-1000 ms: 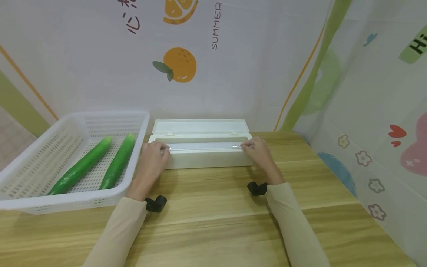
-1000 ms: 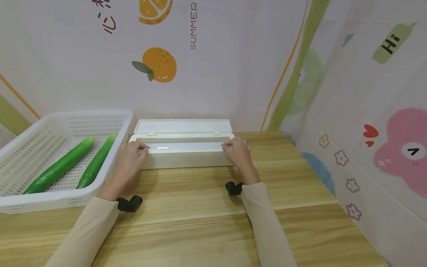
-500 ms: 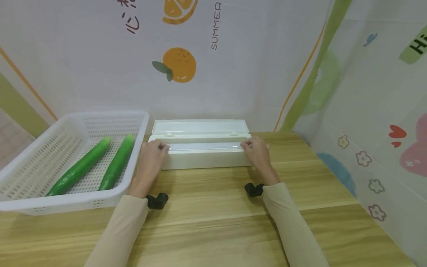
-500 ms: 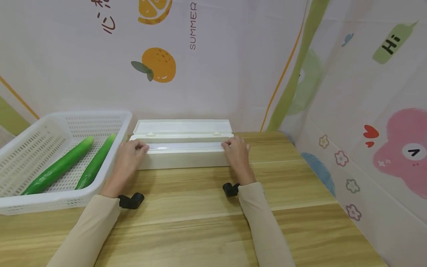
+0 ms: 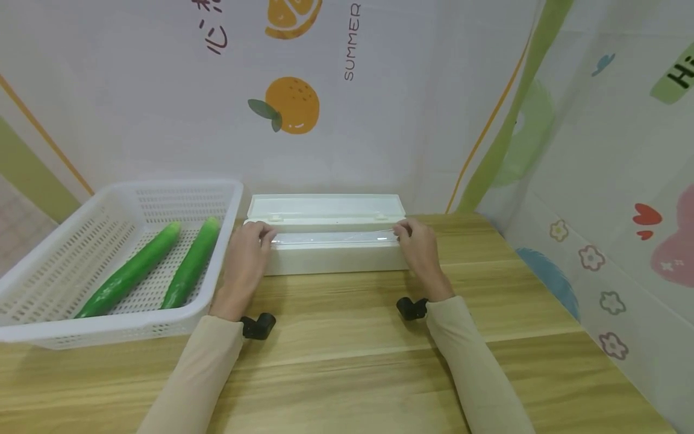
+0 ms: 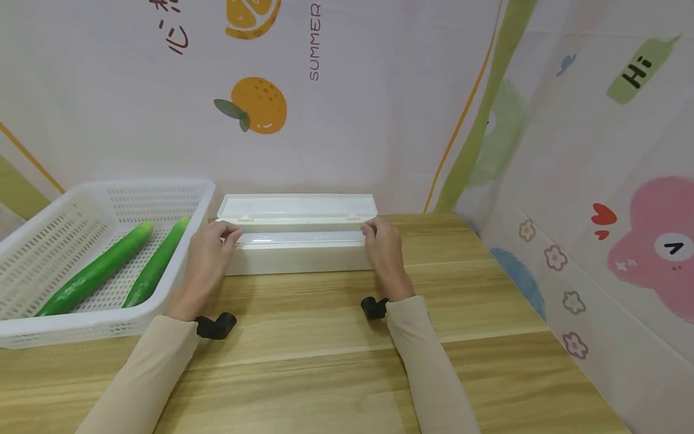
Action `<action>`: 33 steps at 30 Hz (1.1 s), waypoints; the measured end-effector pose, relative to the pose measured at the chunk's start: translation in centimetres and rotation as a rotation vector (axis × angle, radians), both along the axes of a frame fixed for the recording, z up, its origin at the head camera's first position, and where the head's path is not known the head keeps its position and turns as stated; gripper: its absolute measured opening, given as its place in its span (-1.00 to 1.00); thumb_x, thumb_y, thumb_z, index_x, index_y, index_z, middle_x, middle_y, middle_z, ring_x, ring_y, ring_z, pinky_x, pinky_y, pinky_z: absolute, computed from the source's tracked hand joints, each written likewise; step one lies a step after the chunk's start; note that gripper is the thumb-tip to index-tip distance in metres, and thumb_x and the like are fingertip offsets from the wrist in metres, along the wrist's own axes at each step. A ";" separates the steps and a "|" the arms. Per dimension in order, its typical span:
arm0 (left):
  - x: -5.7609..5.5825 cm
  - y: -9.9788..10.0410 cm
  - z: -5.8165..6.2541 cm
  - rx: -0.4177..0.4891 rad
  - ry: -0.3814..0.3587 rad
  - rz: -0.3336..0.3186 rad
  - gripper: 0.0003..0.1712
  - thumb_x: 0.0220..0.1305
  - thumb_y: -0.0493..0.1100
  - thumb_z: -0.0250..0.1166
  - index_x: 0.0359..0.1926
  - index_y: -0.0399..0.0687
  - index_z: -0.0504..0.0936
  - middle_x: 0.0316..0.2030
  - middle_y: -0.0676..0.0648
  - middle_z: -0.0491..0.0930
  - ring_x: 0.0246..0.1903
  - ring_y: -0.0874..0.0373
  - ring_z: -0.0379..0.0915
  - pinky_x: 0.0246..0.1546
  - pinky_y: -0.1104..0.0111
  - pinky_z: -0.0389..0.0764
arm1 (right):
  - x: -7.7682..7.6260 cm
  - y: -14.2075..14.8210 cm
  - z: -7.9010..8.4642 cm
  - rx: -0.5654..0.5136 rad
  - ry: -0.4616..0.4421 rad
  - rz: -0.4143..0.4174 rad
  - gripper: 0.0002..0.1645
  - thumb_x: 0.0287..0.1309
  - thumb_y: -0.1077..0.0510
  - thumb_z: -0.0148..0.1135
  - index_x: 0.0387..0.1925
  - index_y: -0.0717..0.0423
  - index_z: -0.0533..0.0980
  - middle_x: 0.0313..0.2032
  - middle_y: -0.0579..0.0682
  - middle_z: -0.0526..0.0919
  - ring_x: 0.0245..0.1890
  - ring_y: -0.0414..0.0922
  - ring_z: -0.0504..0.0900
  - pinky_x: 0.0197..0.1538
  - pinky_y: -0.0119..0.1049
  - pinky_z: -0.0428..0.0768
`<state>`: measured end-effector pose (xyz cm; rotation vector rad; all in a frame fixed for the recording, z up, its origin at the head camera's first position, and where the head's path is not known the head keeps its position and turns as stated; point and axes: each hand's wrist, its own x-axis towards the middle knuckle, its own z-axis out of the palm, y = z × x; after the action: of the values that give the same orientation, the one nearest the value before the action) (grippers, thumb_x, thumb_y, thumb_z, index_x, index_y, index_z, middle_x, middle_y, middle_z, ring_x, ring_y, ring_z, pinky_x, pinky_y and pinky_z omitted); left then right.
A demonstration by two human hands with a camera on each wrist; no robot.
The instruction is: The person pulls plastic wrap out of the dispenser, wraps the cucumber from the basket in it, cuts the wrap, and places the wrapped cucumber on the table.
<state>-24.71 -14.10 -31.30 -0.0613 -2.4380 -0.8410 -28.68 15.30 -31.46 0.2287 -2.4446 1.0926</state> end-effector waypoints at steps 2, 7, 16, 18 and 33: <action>0.0 0.0 0.1 0.027 0.028 -0.003 -0.80 0.34 -0.27 0.08 -0.20 -0.35 0.55 -0.28 -0.29 0.61 -0.24 -0.15 0.51 -0.19 0.09 0.51 | 0.0 0.0 0.0 -0.029 0.000 0.009 -0.73 0.30 0.18 0.05 -0.23 0.33 0.56 -0.35 0.19 0.66 -0.36 0.00 0.61 -0.31 -0.28 0.54; 0.0 0.0 0.5 0.039 0.021 -0.035 -0.83 0.31 -0.38 0.05 -0.14 -0.38 0.50 -0.21 -0.32 0.58 -0.18 -0.18 0.51 -0.13 0.08 0.52 | 0.0 0.3 0.0 -0.056 0.016 0.025 -0.73 0.30 0.20 0.04 -0.22 0.36 0.55 -0.35 0.21 0.65 -0.36 0.02 0.61 -0.33 -0.33 0.54; 0.1 0.0 0.6 -0.052 -0.168 -0.034 -0.47 0.10 -0.12 0.10 0.11 -0.25 0.48 0.10 -0.28 0.48 0.15 -0.23 0.28 0.16 -0.01 0.31 | 0.0 0.4 0.0 -0.068 0.029 0.028 -0.73 0.29 0.19 0.07 -0.25 0.36 0.56 -0.36 0.21 0.65 -0.39 0.01 0.61 -0.35 -0.38 0.50; 0.2 0.0 0.6 -0.071 -0.196 -0.031 -0.44 0.08 -0.06 0.12 0.11 -0.22 0.49 0.11 -0.28 0.46 0.21 -0.25 0.21 0.21 -0.03 0.25 | 0.0 0.4 0.1 -0.071 0.026 0.035 -0.73 0.29 0.19 0.06 -0.24 0.37 0.56 -0.36 0.22 0.65 -0.38 0.02 0.61 -0.35 -0.38 0.50; 0.1 -0.2 -0.4 -0.007 0.032 -0.002 -0.79 0.27 -0.25 0.18 -0.20 -0.35 0.62 -0.22 -0.32 0.62 -0.15 -0.18 0.51 -0.09 0.06 0.50 | 0.0 0.6 0.3 -0.078 -0.024 0.050 -0.71 0.30 0.16 0.05 -0.23 0.34 0.55 -0.35 0.20 0.63 -0.37 -0.02 0.58 -0.34 -0.44 0.48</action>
<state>-24.57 -14.29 -31.69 -0.0797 -2.4119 -0.8260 -28.67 15.91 -31.12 0.2548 -2.4238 1.2166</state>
